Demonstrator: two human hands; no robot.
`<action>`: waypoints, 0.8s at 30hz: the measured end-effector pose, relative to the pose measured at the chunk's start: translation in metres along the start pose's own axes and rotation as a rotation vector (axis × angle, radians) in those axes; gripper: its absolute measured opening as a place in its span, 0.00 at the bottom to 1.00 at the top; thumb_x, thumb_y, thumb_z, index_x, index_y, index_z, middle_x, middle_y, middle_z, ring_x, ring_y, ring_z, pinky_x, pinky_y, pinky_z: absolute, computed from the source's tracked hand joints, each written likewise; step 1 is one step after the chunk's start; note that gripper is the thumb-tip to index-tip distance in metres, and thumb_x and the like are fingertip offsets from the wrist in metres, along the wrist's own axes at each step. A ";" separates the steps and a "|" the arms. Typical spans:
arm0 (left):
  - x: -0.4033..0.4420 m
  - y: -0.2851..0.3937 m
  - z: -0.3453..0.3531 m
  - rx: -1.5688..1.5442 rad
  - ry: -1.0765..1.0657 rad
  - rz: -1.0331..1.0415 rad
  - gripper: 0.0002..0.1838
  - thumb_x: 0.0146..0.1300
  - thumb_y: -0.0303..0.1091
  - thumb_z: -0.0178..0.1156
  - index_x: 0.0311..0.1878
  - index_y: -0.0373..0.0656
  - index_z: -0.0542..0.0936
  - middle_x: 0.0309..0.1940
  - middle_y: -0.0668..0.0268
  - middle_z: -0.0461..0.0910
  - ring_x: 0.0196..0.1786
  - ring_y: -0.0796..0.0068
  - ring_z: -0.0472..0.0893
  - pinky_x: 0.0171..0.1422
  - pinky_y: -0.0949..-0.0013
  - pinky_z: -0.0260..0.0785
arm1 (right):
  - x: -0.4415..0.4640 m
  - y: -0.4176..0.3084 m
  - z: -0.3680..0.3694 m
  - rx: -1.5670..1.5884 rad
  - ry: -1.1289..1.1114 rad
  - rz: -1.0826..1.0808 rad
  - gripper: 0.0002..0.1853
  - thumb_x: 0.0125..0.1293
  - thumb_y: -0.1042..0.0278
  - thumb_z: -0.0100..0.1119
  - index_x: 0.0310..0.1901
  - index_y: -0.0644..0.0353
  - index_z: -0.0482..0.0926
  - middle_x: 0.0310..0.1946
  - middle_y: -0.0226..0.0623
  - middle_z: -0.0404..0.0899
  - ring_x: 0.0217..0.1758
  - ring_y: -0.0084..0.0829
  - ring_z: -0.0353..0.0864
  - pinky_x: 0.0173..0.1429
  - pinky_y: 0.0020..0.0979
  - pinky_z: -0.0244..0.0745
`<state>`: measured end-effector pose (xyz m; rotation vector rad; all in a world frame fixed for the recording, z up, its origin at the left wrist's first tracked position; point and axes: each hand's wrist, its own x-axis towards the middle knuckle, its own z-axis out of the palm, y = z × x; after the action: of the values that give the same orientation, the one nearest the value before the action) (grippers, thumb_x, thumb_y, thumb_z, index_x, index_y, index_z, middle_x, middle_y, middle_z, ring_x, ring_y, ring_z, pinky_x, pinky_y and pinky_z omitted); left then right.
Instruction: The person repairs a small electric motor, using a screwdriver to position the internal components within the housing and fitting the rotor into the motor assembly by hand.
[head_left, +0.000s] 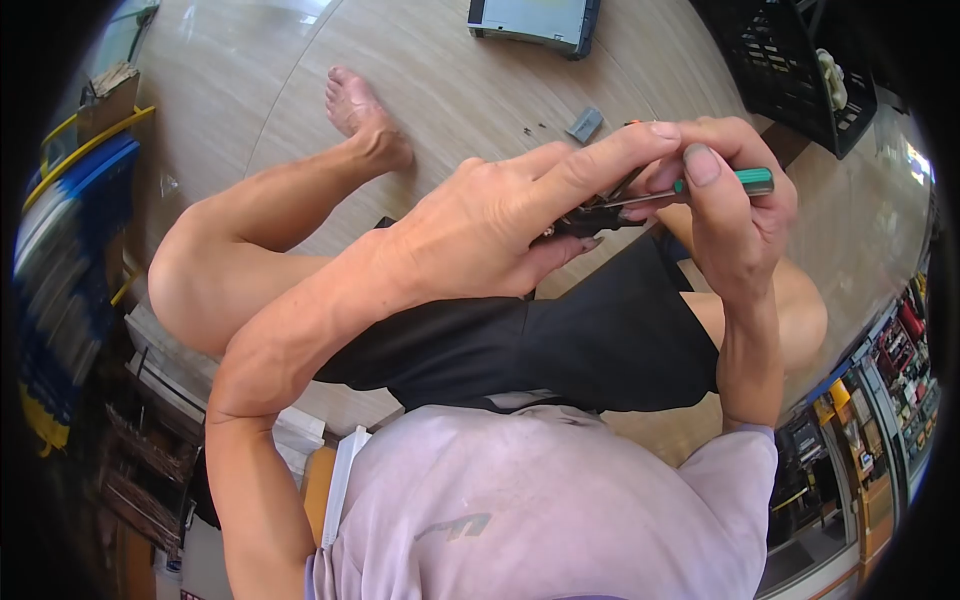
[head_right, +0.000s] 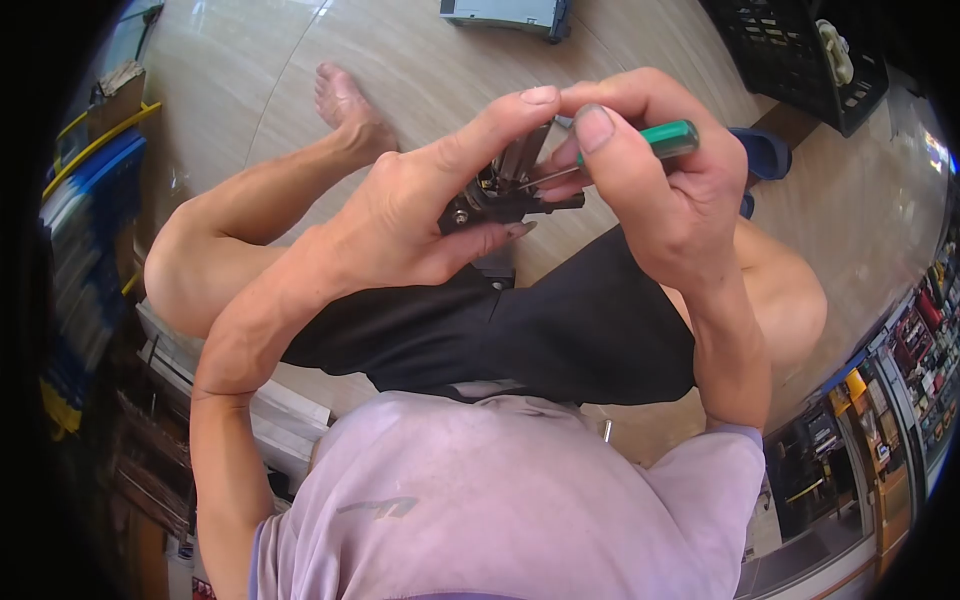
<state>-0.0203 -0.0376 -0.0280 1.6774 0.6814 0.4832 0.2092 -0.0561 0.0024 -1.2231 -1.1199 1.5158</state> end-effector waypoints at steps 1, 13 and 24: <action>0.000 -0.002 0.001 0.017 0.022 0.047 0.53 0.53 0.16 0.71 0.82 0.52 0.59 0.68 0.56 0.77 0.63 0.53 0.83 0.61 0.60 0.81 | 0.000 -0.002 0.001 -0.026 0.005 0.018 0.12 0.78 0.72 0.55 0.51 0.72 0.82 0.32 0.40 0.85 0.33 0.26 0.87 0.39 0.27 0.87; 0.006 -0.007 0.000 0.049 0.114 0.170 0.60 0.49 0.17 0.74 0.84 0.46 0.51 0.77 0.55 0.67 0.71 0.50 0.77 0.60 0.57 0.81 | 0.004 -0.001 0.003 -0.023 0.040 0.031 0.13 0.78 0.70 0.54 0.51 0.70 0.84 0.31 0.38 0.85 0.32 0.25 0.87 0.39 0.26 0.86; 0.007 -0.006 0.001 0.181 0.152 0.094 0.54 0.52 0.26 0.77 0.81 0.47 0.57 0.49 0.54 0.87 0.48 0.49 0.88 0.47 0.57 0.82 | 0.004 -0.007 0.002 -0.052 0.036 -0.013 0.13 0.78 0.70 0.54 0.52 0.70 0.84 0.32 0.37 0.85 0.34 0.24 0.87 0.40 0.25 0.87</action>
<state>-0.0159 -0.0329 -0.0340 1.8622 0.7781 0.6364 0.2071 -0.0514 0.0085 -1.2707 -1.1479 1.4572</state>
